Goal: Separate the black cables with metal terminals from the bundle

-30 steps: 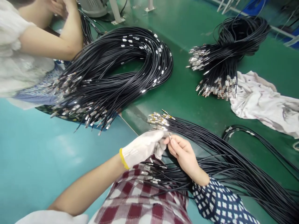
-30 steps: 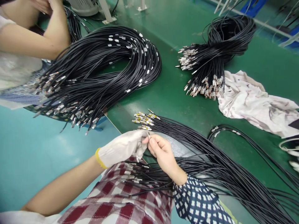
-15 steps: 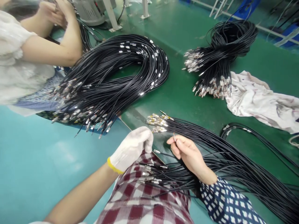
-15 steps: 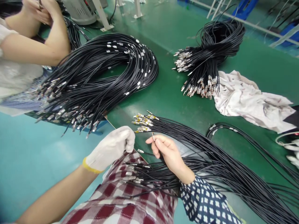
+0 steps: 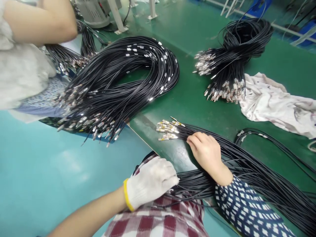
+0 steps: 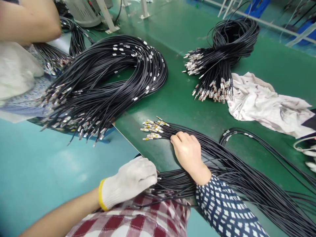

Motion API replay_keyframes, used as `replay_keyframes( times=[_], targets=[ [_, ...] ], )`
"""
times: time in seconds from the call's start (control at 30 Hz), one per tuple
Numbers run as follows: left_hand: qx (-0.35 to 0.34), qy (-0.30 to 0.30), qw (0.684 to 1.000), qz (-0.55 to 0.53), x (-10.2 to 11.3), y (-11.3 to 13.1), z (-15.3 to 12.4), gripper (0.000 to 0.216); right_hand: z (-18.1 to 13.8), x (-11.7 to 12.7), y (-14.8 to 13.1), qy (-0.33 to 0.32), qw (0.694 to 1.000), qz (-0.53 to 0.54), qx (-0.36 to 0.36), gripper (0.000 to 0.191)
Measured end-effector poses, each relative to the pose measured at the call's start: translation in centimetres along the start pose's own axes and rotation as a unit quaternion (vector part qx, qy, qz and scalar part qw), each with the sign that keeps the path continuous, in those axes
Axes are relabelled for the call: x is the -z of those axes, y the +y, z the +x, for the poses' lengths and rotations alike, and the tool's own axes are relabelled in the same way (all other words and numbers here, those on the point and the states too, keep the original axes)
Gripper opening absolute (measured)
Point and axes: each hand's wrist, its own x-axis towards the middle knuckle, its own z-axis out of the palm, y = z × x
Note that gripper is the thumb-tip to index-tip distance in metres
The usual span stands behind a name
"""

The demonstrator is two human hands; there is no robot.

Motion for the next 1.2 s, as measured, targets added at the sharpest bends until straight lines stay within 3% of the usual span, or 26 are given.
replay_keyframes(
  times=[0.07,0.2,0.4,0.63,0.73,0.8,0.9,0.97,1.03,1.2],
  targets=[
    [-0.001,-0.018,1.0,0.01,0.0,-0.1,-0.1,0.026,-0.1,-0.2,0.2,0.013,1.0,-0.008,0.009,0.017],
    [0.064,0.001,0.998,0.02,0.8,-0.4,0.1,0.03,-0.4,0.1,0.3,0.013,0.999,0.021,-0.022,0.013],
    [0.055,0.027,0.998,-0.014,1.1,-1.0,0.4,0.023,0.0,0.7,0.9,-0.032,0.996,0.064,-0.049,0.009],
    [0.139,0.058,0.982,-0.11,1.9,-0.1,1.0,0.02,-0.3,1.0,1.4,0.018,0.985,0.165,-0.052,0.009],
    [0.233,0.095,0.955,-0.158,2.6,0.5,1.5,0.017,-1.0,1.3,1.2,0.055,0.978,0.202,-0.022,0.004],
    [0.292,0.14,0.919,-0.224,3.1,0.9,1.9,0.015,-1.7,1.6,1.0,0.071,0.973,0.222,-0.002,0.005],
    [0.313,0.17,0.867,-0.348,3.7,1.2,2.5,0.025,-3.0,1.9,0.9,0.068,0.975,0.21,0.027,0.007],
    [0.302,0.169,0.853,-0.39,3.9,1.1,2.7,0.027,-3.4,2.1,0.6,0.048,0.978,0.193,0.055,0.006],
    [0.282,0.158,0.865,-0.384,4.0,0.8,2.6,0.023,-3.3,2.2,0.0,0.021,0.978,0.2,0.063,0.002],
    [0.234,0.146,0.924,-0.264,4.2,0.2,2.0,0.023,-0.2,2.8,-3.6,-0.061,0.96,0.274,0.002,0.018]
  ],
)
